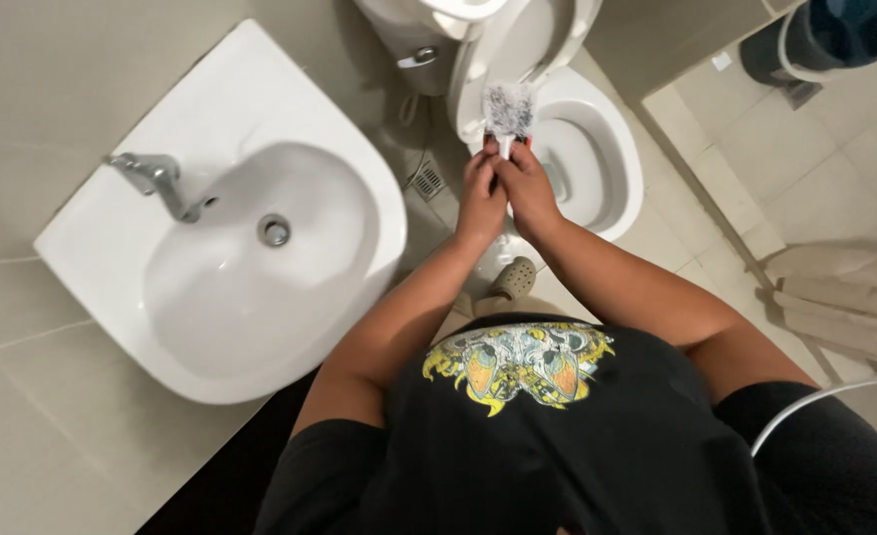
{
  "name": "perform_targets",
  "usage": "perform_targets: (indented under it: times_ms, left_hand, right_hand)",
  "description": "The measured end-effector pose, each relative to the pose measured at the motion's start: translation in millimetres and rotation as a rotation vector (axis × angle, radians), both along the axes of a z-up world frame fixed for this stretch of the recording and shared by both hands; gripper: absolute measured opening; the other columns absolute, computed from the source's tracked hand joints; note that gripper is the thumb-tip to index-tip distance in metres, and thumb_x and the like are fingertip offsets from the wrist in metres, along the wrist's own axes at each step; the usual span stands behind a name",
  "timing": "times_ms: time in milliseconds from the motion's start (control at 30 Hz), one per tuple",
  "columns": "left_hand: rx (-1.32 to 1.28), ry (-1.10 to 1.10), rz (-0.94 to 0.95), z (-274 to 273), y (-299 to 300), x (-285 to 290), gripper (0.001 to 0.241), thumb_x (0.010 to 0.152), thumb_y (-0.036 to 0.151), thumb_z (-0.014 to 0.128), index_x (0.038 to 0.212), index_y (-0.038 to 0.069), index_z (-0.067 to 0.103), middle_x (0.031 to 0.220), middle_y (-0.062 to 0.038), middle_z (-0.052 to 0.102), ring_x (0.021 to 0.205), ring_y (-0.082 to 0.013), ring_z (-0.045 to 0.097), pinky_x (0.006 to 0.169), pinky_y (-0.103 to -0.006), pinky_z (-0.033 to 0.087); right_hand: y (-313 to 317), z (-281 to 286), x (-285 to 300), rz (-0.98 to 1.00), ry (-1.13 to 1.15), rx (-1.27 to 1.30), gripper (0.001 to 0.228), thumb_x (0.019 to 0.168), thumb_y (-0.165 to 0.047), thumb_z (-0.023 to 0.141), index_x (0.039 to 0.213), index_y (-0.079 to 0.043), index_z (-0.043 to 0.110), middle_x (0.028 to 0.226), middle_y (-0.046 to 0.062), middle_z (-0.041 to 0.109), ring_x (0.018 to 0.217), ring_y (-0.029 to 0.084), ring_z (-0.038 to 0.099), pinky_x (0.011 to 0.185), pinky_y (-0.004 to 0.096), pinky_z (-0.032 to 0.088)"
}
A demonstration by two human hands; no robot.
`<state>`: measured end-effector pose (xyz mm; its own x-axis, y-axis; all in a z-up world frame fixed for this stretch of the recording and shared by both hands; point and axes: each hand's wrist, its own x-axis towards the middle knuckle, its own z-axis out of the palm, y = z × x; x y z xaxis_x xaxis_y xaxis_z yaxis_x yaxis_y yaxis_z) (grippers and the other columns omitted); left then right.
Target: The person rinses a toilet brush and a scrubbing sponge under running water in a sink. They then move to the toilet and scrub the inside of the bowl with the brush and sponge. Finally, they place the cleaning tools back into a wall-mounted holder.
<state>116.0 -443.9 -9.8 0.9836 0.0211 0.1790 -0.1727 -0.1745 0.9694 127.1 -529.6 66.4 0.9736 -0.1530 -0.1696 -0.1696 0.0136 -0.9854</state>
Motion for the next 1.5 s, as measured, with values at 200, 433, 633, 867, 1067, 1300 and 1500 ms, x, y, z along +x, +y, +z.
perform_targets:
  times_ms: [200,433,633,867,1067,1300,1500]
  left_hand:
    - [-0.347,0.297,-0.05,-51.1,-31.2,3.3,0.042,0.109,0.016,0.055,0.15,0.013,0.05,0.146,-0.021,0.053,0.124,-0.0308,0.063,0.101,-0.0374,0.056]
    - [0.147,0.708,-0.18,-73.2,-49.2,36.5,0.05,0.092,0.036,0.072,0.138,0.032,0.052,0.117,0.0,0.073,0.109,-0.0209,0.073,0.09,-0.0367,0.06]
    - [0.216,0.687,-0.268,-128.1,-76.2,17.9,0.037,0.094,0.032,0.069,0.131,0.031,0.064,0.119,-0.004,0.072,0.116,-0.0247,0.069,0.095,-0.0382,0.059]
    - [0.119,0.452,-0.27,-177.3,-124.1,8.8,0.041,0.091,0.004,0.065,0.131,0.013,0.069,0.113,-0.019,0.069,0.114,-0.0398,0.066,0.099,-0.046,0.055]
    - [0.186,0.506,-0.269,-196.3,-175.4,-5.3,0.043,0.092,0.011,0.063,0.133,0.022,0.069,0.115,-0.007,0.064,0.114,-0.0295,0.066,0.099,-0.0389,0.054]
    - [0.281,0.524,-0.242,-180.5,-198.1,-13.1,0.055,0.093,0.014,0.062,0.145,0.03,0.06,0.127,-0.007,0.054,0.117,-0.0293,0.063,0.103,-0.0401,0.053]
    - [0.24,0.437,-0.191,-212.6,-194.9,-59.0,0.056,0.093,0.004,0.062,0.147,0.016,0.056,0.13,-0.018,0.053,0.128,-0.0425,0.056,0.108,-0.0467,0.048]
  right_hand:
    - [-41.6,-15.4,4.9,-0.18,0.203,0.387,0.012,0.108,-0.021,0.055,0.114,-0.015,0.063,0.087,-0.003,0.063,0.075,0.011,0.066,0.064,0.023,0.055]
    - [-59.6,-34.9,19.4,-0.22,0.268,0.25,0.016,0.107,-0.024,0.055,0.119,-0.016,0.062,0.087,-0.003,0.059,0.071,0.008,0.063,0.06,0.022,0.056]
    - [-121.0,-160.4,-1.5,-0.252,0.437,-0.189,0.036,0.109,-0.043,0.058,0.121,-0.01,0.052,0.097,0.024,0.067,0.088,0.039,0.072,0.066,0.05,0.059]
    - [-151.7,-179.0,-17.5,-0.288,0.372,0.246,0.019,0.111,-0.029,0.056,0.115,-0.012,0.05,0.1,0.006,0.062,0.095,0.025,0.073,0.085,0.057,0.059]
    - [-200.3,-160.5,-30.3,-0.269,0.36,0.278,0.013,0.11,-0.027,0.057,0.112,-0.014,0.054,0.094,-0.001,0.062,0.089,0.017,0.069,0.08,0.045,0.062]
    - [-235.1,-177.8,-17.1,-0.228,0.421,0.263,0.014,0.108,-0.026,0.059,0.115,-0.013,0.061,0.091,-0.003,0.061,0.084,0.012,0.065,0.074,0.036,0.062]
    - [-257.0,-247.1,8.0,-0.198,0.471,0.113,0.017,0.106,-0.027,0.059,0.117,-0.016,0.066,0.093,-0.004,0.058,0.086,0.009,0.058,0.073,0.024,0.055]
